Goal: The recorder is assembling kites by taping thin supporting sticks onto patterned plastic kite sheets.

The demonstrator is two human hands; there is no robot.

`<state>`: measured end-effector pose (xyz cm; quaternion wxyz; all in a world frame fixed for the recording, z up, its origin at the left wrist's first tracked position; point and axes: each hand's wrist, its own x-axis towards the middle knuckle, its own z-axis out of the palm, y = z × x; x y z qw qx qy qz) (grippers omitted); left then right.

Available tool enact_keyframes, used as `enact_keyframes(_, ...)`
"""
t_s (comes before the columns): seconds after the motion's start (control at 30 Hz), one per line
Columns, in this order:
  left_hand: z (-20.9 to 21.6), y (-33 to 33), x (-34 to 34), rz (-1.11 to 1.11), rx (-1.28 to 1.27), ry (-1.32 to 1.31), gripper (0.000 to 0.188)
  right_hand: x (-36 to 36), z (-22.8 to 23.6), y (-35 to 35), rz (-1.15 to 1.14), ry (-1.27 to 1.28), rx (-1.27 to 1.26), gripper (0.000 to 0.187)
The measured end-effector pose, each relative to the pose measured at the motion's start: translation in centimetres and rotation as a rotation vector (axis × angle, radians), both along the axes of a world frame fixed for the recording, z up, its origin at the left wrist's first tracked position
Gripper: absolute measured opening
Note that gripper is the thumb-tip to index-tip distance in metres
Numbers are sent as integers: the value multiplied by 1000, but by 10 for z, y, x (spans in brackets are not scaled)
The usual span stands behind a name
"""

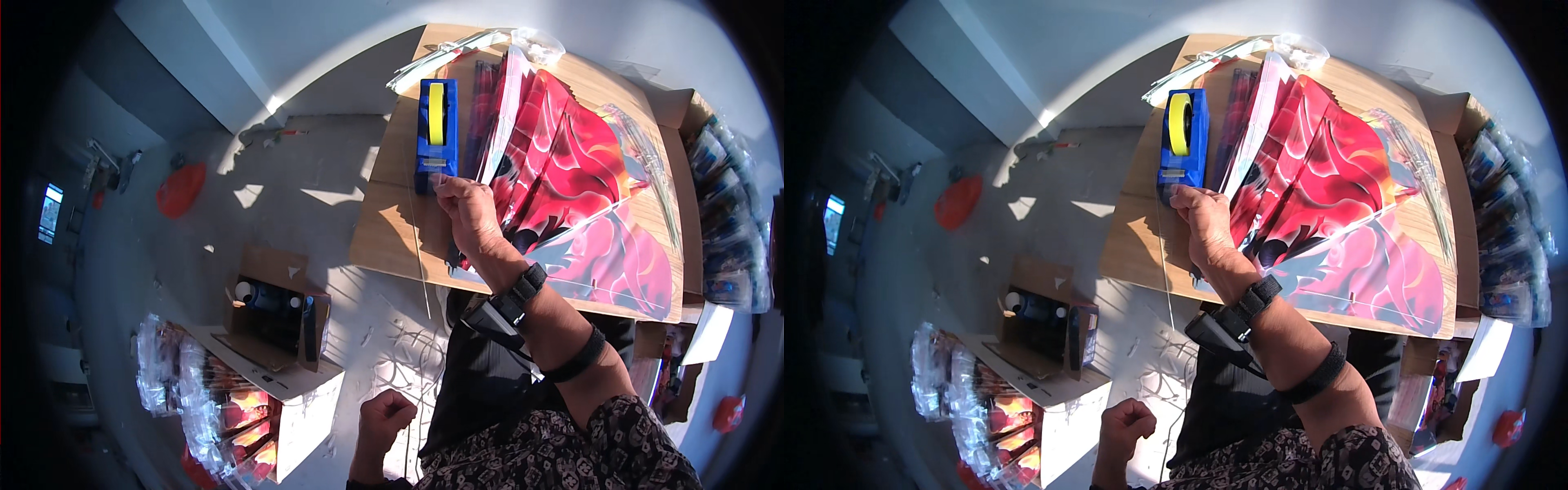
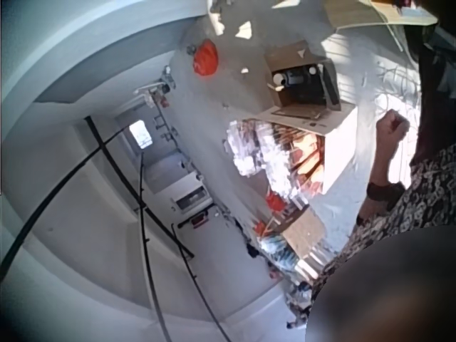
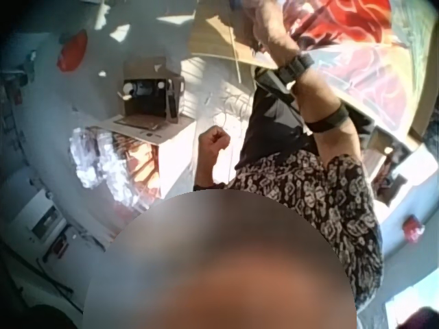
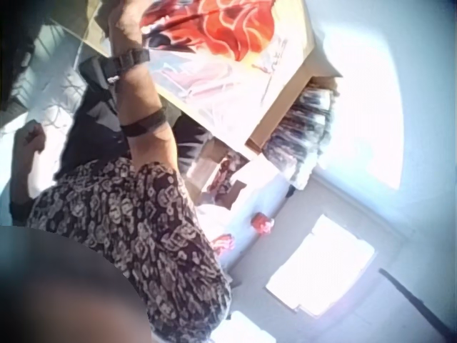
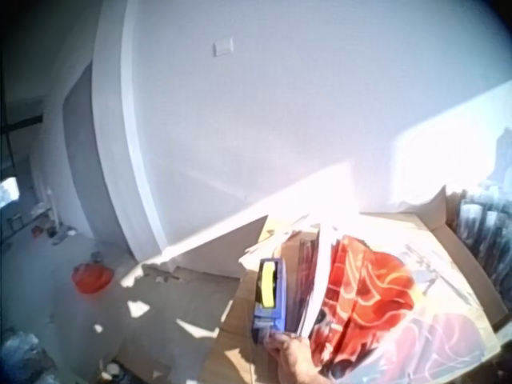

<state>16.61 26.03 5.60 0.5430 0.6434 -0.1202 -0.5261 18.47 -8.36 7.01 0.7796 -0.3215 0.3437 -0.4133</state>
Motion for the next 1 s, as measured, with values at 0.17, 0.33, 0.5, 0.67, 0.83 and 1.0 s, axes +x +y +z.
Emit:
enact_keyframes(0.17,-17,7,4,72,13,57,6,-4,-9,1,103,162,3,9)
enact_keyframes(0.33,-23,3,1,44,8,85,6,7,2,-6,16,173,-47,14)
enact_keyframes(0.5,-38,12,1,-90,108,-29,6,21,-4,-1,80,295,244,8)
enact_keyframes(0.67,-49,23,3,106,65,3,6,-4,12,13,88,172,-30,11)
enact_keyframes(0.83,-53,9,11,112,60,-65,4,-76,26,-6,16,74,-112,11)
enact_keyframes(1.0,-36,-29,8,-97,56,-141,4,-199,26,-24,-76,-56,-58,13)
